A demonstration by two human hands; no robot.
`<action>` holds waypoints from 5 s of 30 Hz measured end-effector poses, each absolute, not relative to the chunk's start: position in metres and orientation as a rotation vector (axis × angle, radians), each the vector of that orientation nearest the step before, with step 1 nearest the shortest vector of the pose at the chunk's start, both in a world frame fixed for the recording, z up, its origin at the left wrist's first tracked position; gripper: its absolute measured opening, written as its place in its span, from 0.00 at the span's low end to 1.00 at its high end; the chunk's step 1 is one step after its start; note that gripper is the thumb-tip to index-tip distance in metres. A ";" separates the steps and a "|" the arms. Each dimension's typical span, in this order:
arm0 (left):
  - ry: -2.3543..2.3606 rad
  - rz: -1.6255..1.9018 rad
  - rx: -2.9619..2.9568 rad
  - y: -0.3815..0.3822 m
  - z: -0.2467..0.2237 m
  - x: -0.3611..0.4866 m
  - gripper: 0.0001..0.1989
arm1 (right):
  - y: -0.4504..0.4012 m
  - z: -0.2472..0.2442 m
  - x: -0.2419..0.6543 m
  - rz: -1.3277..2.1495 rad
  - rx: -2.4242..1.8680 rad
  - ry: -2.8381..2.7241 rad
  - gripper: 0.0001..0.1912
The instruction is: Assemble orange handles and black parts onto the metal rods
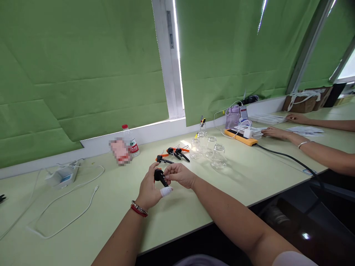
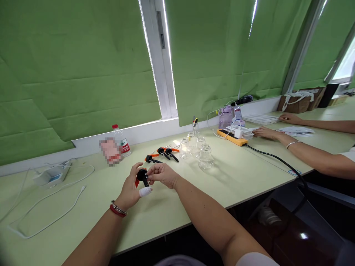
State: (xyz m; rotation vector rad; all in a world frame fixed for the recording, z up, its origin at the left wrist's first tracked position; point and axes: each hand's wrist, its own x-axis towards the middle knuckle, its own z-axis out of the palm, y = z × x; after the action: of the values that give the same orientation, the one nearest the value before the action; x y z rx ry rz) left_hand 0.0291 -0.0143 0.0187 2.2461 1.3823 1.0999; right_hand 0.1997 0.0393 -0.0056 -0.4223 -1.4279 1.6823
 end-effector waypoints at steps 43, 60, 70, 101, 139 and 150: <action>1.331 1.116 2.157 -0.016 0.020 0.028 0.39 | 0.034 0.002 0.199 1.625 -0.444 -1.461 0.14; 1.362 1.109 2.166 -0.014 0.018 0.028 0.40 | 0.035 0.000 0.198 1.593 -0.460 -1.462 0.13; 1.368 1.100 2.138 -0.015 0.021 0.029 0.39 | 0.035 -0.001 0.198 1.581 -0.471 -1.459 0.12; 1.510 1.078 2.237 -0.017 0.022 0.029 0.40 | 0.036 -0.002 0.199 1.579 -0.473 -1.480 0.12; 1.674 0.878 2.528 -0.024 0.025 0.039 0.46 | 0.041 -0.007 0.201 1.665 -0.563 -1.506 0.13; 1.732 0.841 2.565 -0.023 0.022 0.043 0.47 | 0.037 -0.007 0.193 1.706 -0.632 -1.436 0.10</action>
State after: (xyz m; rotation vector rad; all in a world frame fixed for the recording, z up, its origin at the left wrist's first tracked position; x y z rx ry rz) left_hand 0.0426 -0.0231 0.0218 2.5655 1.7317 0.8409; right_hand 0.1926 0.0375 -0.0070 -0.6320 -1.4361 1.7056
